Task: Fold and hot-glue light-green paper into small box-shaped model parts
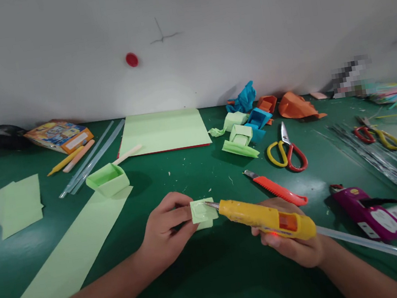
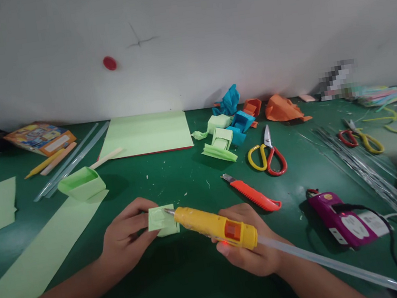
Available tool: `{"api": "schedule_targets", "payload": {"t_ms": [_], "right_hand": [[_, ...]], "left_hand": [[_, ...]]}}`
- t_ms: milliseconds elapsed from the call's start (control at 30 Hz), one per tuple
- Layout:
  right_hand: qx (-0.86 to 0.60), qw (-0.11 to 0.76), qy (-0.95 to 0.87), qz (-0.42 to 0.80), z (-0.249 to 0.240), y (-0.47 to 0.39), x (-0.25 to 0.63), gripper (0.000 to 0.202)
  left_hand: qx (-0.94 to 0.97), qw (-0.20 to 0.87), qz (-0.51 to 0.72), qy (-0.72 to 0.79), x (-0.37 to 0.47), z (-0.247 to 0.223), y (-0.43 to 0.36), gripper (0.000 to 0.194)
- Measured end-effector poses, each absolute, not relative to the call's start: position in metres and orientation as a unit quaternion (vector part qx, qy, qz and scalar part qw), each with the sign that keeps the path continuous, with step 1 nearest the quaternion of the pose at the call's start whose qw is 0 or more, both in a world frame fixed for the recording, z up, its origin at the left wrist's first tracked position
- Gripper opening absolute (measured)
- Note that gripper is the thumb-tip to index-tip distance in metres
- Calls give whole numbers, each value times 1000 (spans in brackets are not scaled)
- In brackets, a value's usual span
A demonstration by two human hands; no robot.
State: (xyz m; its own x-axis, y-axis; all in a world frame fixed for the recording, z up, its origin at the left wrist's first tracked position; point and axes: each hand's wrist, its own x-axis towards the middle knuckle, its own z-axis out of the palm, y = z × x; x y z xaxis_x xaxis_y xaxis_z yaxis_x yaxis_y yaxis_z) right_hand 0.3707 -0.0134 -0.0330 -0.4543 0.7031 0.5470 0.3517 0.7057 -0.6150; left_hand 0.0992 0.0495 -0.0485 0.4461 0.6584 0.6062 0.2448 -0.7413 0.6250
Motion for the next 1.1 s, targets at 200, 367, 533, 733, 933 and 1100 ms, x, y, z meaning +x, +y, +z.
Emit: {"api": "schedule_targets", "payload": {"t_ms": [200, 367, 533, 733, 933, 1100], "right_hand": [[-321, 413, -824, 217, -33, -14, 372, 26], [-320, 413, -824, 217, -31, -13, 371, 27], [-320, 408, -829, 210, -32, -13, 371, 27], [-321, 410, -828, 210, -33, -13, 371, 26], [-318, 414, -824, 220, -34, -13, 371, 26], [-318, 410, -824, 229, -35, -12, 373, 24]], "left_hand": [[820, 227, 447, 274, 100, -47, 49, 18], [817, 233, 450, 276, 99, -46, 49, 19], [818, 232, 446, 278, 99, -48, 49, 20], [817, 229, 449, 279, 98, -47, 49, 19], [813, 241, 438, 298, 98, -45, 48, 18], [817, 240, 429, 302, 97, -46, 48, 19]]}}
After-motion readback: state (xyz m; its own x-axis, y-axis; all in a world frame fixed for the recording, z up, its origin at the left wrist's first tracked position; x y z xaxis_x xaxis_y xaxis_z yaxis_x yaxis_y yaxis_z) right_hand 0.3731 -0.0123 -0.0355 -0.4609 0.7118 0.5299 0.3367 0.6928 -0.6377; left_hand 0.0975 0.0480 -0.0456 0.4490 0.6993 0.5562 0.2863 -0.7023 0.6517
